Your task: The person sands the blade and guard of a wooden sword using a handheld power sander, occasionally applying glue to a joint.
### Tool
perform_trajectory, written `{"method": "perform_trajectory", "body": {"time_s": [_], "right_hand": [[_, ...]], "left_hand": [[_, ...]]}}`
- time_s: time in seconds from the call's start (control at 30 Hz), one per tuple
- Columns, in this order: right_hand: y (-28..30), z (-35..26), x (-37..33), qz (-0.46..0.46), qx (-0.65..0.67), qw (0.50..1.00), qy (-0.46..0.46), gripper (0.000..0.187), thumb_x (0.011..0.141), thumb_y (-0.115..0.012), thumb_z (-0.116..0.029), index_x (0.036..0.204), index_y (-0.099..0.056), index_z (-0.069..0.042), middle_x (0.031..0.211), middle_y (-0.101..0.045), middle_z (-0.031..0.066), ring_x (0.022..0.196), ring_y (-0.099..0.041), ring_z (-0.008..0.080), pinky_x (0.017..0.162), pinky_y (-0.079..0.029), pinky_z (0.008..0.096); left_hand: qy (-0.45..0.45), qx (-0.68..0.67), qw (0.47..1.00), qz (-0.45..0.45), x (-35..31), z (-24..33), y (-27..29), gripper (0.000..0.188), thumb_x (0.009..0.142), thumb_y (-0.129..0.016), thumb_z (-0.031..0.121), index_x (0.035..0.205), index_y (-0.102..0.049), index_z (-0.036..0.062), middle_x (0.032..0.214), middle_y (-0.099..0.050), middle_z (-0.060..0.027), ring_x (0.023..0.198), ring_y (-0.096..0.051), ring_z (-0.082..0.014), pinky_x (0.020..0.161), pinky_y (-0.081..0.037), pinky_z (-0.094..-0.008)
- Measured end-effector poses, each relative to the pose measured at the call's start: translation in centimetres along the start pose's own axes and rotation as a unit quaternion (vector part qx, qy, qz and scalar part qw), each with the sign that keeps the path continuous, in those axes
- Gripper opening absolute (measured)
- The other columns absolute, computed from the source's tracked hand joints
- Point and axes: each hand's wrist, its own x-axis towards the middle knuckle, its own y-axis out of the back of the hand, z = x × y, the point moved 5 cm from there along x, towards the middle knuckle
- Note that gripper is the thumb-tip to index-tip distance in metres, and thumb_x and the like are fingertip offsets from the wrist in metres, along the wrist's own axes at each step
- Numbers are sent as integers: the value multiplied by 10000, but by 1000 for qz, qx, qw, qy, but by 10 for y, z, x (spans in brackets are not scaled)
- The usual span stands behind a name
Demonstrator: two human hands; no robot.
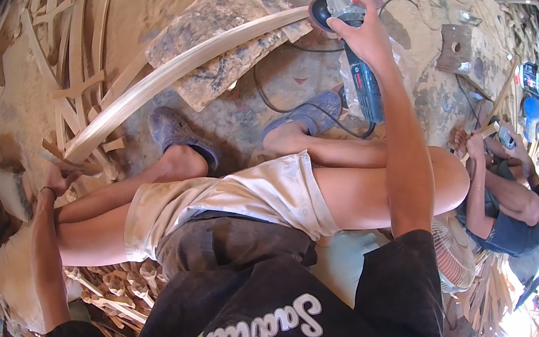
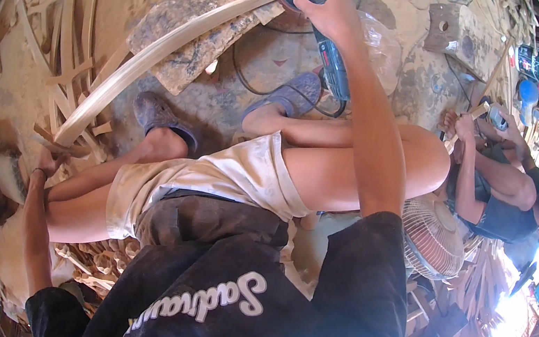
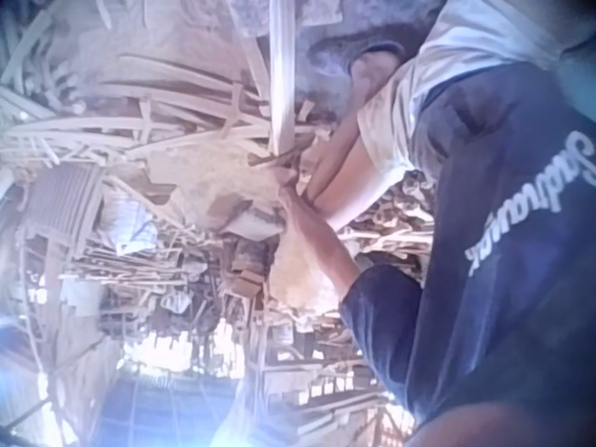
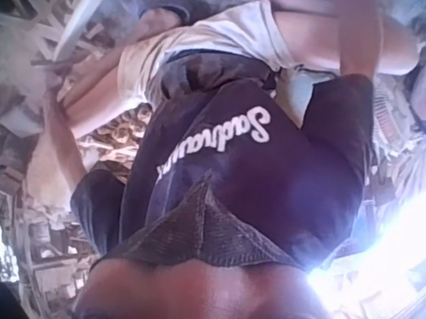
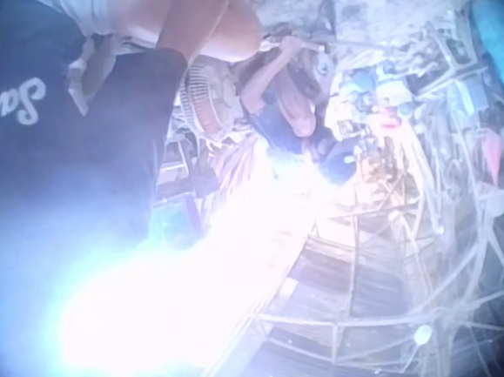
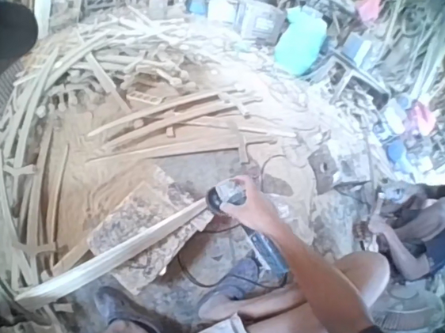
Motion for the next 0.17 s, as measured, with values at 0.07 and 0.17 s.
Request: {"method": "perform_trajectory", "body": {"time_s": [0.07, 0.17], "right_hand": [[7, 21, 9, 14, 2, 1000, -12, 968, 848, -875, -562, 1637, -469, -175, 1231, -824, 209, 1184, -788, 385, 1071, -580, 473], [5, 45, 23, 33, 0, 999, -30, 980, 864, -874, -537, 1664, -439, -178, 1240, -829, 196, 1236, -776, 376, 1106, -569, 442]], "left_hand": [[0, 0, 1000, -1, 7, 11, 2, 701, 942, -928, 377, 1423, -638, -43, 1183, -805, -164, 1078, -805, -255, 943, -644, -405], [-16, -20, 999, 34, 2, 3, 1, 724, 941, -924, 392, 1443, -628, -38, 1220, -796, -180, 1114, -798, -265, 963, -643, -421]]}}
